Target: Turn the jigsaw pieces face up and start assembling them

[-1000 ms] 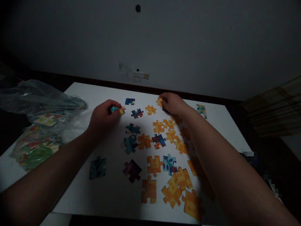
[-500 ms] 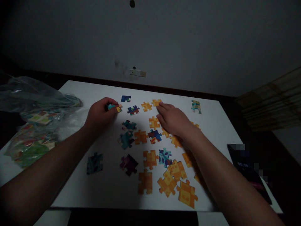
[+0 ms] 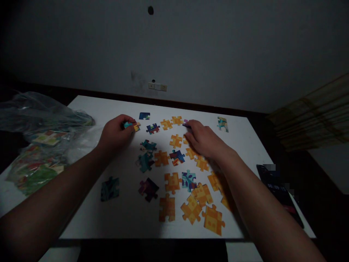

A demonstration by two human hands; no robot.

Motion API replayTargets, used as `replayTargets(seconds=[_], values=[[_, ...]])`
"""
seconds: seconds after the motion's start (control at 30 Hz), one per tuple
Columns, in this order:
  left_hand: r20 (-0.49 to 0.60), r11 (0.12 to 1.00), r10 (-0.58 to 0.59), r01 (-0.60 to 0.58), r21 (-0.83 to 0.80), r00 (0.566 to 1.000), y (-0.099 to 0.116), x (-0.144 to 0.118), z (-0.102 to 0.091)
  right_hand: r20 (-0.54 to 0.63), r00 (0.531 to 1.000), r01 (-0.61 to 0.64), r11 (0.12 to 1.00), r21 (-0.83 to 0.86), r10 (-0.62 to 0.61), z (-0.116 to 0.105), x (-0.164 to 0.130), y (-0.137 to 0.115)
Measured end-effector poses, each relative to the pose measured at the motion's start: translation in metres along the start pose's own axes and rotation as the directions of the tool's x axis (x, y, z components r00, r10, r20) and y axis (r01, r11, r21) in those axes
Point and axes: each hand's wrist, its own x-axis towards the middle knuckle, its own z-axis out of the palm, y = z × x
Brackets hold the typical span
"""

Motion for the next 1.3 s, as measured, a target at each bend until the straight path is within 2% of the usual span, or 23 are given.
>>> replayTargets(seconds=[0.1, 0.17, 0.27, 0.33, 0.43, 0.5, 0.57, 0.67, 0.73, 0.8, 0.87, 0.93, 1.0, 1.1, 1.2, 1.3], values=[[-0.002, 1.0, -0.001, 0.001, -0.001, 1.0, 0.002, -0.001, -0.001, -0.028, 0.999, 0.025, 0.999, 0.036, -0.024, -0.013, -0.024, -0.002], [0.007, 1.0, -0.015, 0.015, 0.006, 1.0, 0.004, -0.001, -0.002, -0.067, 0.998, 0.021, 0.998, 0.056, -0.017, -0.024, -0.057, -0.002], [0.024, 0.998, -0.051, 0.051, 0.026, 0.998, 0.006, -0.001, -0.002, -0.113, 0.99, -0.073, 0.994, 0.085, 0.083, -0.034, -0.129, 0.0], [0.024, 0.996, -0.073, 0.072, 0.055, 0.997, 0.005, 0.0, -0.002, -0.16, 0.97, -0.166, 0.979, 0.117, 0.183, -0.032, -0.184, 0.001], [0.024, 0.993, -0.086, 0.084, 0.085, 0.996, 0.003, 0.002, -0.002, -0.245, 0.942, -0.198, 0.97, 0.142, 0.228, -0.012, -0.254, -0.005], [0.029, 0.991, -0.096, 0.092, 0.098, 0.995, 0.003, 0.004, -0.002, -0.296, 0.929, -0.198, 0.973, 0.117, 0.224, 0.009, -0.285, -0.012], [0.031, 0.989, -0.1, 0.096, 0.114, 0.995, 0.003, 0.005, -0.003, -0.31, 0.921, -0.219, 0.972, 0.088, 0.236, 0.032, -0.301, -0.018], [0.03, 0.987, -0.095, 0.091, 0.131, 0.995, 0.003, 0.006, -0.004, -0.344, 0.915, -0.215, 0.976, 0.03, 0.212, 0.056, -0.306, -0.024], [0.031, 0.991, -0.088, 0.085, 0.103, 0.996, 0.003, 0.006, -0.004, -0.368, 0.906, -0.215, 0.976, 0.022, 0.207, 0.06, -0.304, -0.026], [0.042, 0.995, -0.079, 0.076, 0.061, 0.996, 0.002, 0.006, -0.004, -0.386, 0.901, -0.197, 0.98, 0.039, 0.197, 0.053, -0.298, -0.028], [0.053, 0.996, -0.075, 0.072, 0.052, 0.996, 0.002, 0.006, -0.004, -0.409, 0.894, -0.166, 0.983, 0.075, 0.182, 0.036, -0.284, -0.03], [0.06, 0.994, -0.08, 0.075, 0.08, 0.995, 0.003, 0.007, -0.004, -0.415, 0.894, -0.132, 0.984, 0.116, 0.169, 0.012, -0.257, -0.031], [0.068, 0.993, -0.075, 0.069, 0.098, 0.995, 0.003, 0.007, -0.004, -0.326, 0.938, -0.082, 0.99, 0.115, 0.116, -0.012, -0.21, -0.028], [0.078, 0.994, -0.062, 0.055, 0.093, 0.995, 0.0, 0.007, -0.004, -0.146, 0.984, -0.097, 0.994, 0.054, 0.104, -0.033, -0.115, -0.014], [0.076, 0.997, -0.059, 0.054, 0.063, 0.995, -0.003, 0.006, -0.004, -0.079, 0.981, -0.18, 0.984, -0.001, 0.179, -0.027, -0.024, 0.003], [0.079, 0.998, -0.052, 0.05, 0.031, 0.995, -0.004, 0.005, -0.004, -0.04, 0.976, -0.218, 0.973, -0.072, 0.216, -0.011, 0.031, 0.015]])
